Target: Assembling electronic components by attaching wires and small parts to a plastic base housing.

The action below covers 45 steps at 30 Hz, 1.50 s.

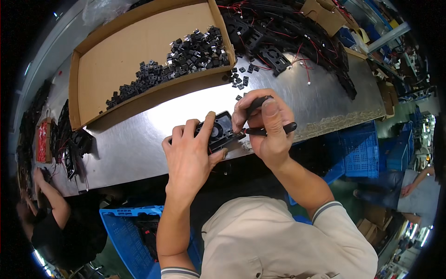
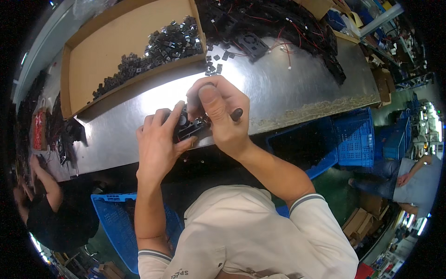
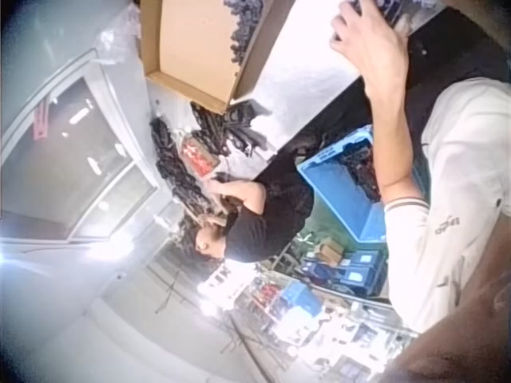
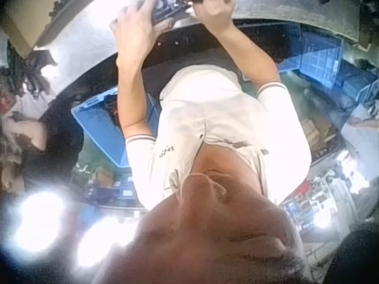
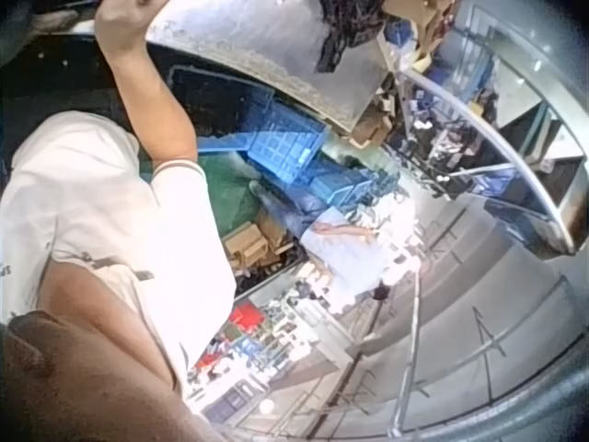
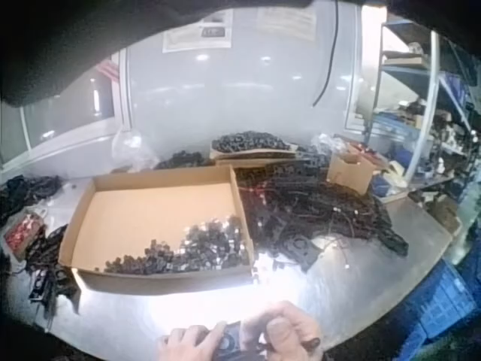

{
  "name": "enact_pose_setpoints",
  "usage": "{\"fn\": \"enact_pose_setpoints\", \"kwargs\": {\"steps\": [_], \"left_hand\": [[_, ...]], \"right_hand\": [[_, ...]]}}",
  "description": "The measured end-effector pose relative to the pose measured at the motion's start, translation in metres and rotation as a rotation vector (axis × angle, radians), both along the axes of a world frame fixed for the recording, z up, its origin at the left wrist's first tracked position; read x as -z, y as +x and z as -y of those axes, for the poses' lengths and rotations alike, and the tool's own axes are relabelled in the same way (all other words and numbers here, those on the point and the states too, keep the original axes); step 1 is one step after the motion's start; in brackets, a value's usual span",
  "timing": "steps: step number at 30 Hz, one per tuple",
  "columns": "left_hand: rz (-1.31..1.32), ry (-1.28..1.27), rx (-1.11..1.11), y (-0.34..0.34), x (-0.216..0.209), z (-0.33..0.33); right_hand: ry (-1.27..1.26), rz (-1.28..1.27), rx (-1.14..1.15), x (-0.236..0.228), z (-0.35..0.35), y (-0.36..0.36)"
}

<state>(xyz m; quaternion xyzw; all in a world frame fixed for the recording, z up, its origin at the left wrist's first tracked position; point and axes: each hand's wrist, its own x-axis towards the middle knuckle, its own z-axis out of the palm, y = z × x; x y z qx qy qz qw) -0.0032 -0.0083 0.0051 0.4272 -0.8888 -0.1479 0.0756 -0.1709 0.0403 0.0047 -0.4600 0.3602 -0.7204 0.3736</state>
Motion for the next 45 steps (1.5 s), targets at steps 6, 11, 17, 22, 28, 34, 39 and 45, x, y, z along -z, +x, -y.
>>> {"fn": "enact_pose_setpoints", "kwargs": {"steps": [6, 11, 17, 22, 28, 34, 39, 45], "left_hand": [[-0.017, 0.003, 0.003, 0.0, 0.0, -0.001], [-0.003, 0.021, -0.009, -0.001, -0.002, 0.0], [0.008, 0.026, 0.001, -0.001, -0.001, 0.004], [-0.033, 0.011, 0.036, 0.003, 0.0, 0.014], [-0.078, 0.233, 0.483, -0.001, 0.003, 0.089], [0.022, 0.293, 0.827, -0.03, -0.003, 0.128], [-0.084, 0.171, 0.713, -0.012, 0.012, 0.117], [-0.02, 0.168, 0.277, -0.003, 0.002, 0.055]], "right_hand": [[0.006, -0.014, 0.0, 0.003, 0.0, 0.002], [0.022, -0.027, 0.035, 0.003, 0.0, 0.006], [0.068, -0.108, 0.038, 0.002, 0.0, 0.01], [0.071, -0.07, -0.007, 0.003, 0.0, 0.006], [-0.203, -0.41, -0.67, -0.014, 0.036, -0.015], [-0.185, -0.322, -0.872, -0.013, 0.058, -0.015], [-0.127, -0.337, -0.731, -0.015, 0.052, -0.017], [0.089, 0.003, -0.218, -0.008, 0.032, -0.027]]}}
